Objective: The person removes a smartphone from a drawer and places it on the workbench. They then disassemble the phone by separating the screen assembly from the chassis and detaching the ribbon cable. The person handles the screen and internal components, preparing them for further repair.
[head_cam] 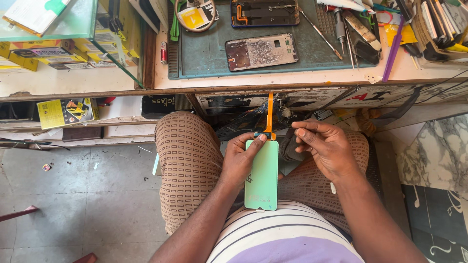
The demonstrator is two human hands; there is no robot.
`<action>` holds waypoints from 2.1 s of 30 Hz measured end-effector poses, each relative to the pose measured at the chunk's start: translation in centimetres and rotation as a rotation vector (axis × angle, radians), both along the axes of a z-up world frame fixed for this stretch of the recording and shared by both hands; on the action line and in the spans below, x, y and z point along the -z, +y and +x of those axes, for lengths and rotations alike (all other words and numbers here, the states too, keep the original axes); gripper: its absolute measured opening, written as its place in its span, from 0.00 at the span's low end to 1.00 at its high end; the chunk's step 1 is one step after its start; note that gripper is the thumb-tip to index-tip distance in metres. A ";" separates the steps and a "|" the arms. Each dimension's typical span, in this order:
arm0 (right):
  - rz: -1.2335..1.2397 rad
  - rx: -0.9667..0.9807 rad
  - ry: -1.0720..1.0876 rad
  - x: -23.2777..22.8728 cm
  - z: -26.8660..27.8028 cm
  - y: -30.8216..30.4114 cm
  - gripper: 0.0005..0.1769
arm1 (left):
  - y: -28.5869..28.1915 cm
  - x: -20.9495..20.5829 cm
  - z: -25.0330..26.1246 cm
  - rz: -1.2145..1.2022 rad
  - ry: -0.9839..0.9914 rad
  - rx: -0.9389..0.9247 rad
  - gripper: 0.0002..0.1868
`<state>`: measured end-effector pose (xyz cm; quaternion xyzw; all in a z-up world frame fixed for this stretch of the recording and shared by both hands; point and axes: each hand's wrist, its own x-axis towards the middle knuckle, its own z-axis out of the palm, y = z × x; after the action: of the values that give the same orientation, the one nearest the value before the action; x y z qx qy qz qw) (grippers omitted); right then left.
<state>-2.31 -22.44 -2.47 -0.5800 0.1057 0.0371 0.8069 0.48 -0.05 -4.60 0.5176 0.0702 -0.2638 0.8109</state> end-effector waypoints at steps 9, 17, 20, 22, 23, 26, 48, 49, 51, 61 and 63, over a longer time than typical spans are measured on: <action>-0.107 0.002 -0.027 -0.2 -0.2 2.2 0.12 | 0.0 0.2 0.2 0.125 -0.049 0.024 0.13; -0.281 0.006 -0.121 -0.5 0.1 3.6 0.07 | 0.1 -0.4 0.1 0.188 -0.089 0.030 0.15; -0.251 0.003 -0.096 -0.9 0.2 3.8 0.08 | 0.2 -0.5 0.1 0.185 -0.079 0.035 0.15; -0.262 -0.006 -0.076 -1.1 0.2 4.0 0.08 | 0.2 -0.5 0.1 0.181 -0.079 0.036 0.15; -0.268 -0.011 -0.067 -1.2 0.2 4.1 0.08 | 0.2 -0.5 0.1 0.180 -0.087 0.036 0.15; -0.338 -0.026 -0.054 -1.3 0.2 4.2 0.08 | 0.2 -0.5 0.1 0.177 -0.096 0.041 0.15; -0.505 -0.045 -0.075 -1.5 0.0 4.1 0.07 | 0.3 -0.9 0.2 0.227 -0.105 0.063 0.16; -0.502 -0.044 -0.077 -1.6 0.0 4.2 0.07 | 0.3 -0.9 0.2 0.238 -0.103 0.064 0.16; -0.505 -0.040 -0.073 -1.8 0.0 4.3 0.07 | 0.3 -0.8 0.2 0.261 -0.098 0.065 0.16; -0.562 -0.015 -0.074 -2.2 0.0 4.7 0.06 | 0.2 -0.7 0.1 0.246 -0.110 0.062 0.15; -0.568 -0.018 -0.080 -2.2 0.0 4.7 0.06 | 0.2 -0.7 0.2 0.248 -0.113 0.066 0.16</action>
<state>-2.32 -17.74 -0.30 -0.7846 0.0749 -0.0098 0.6154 0.63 0.19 -3.90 0.6299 0.0393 -0.2501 0.7343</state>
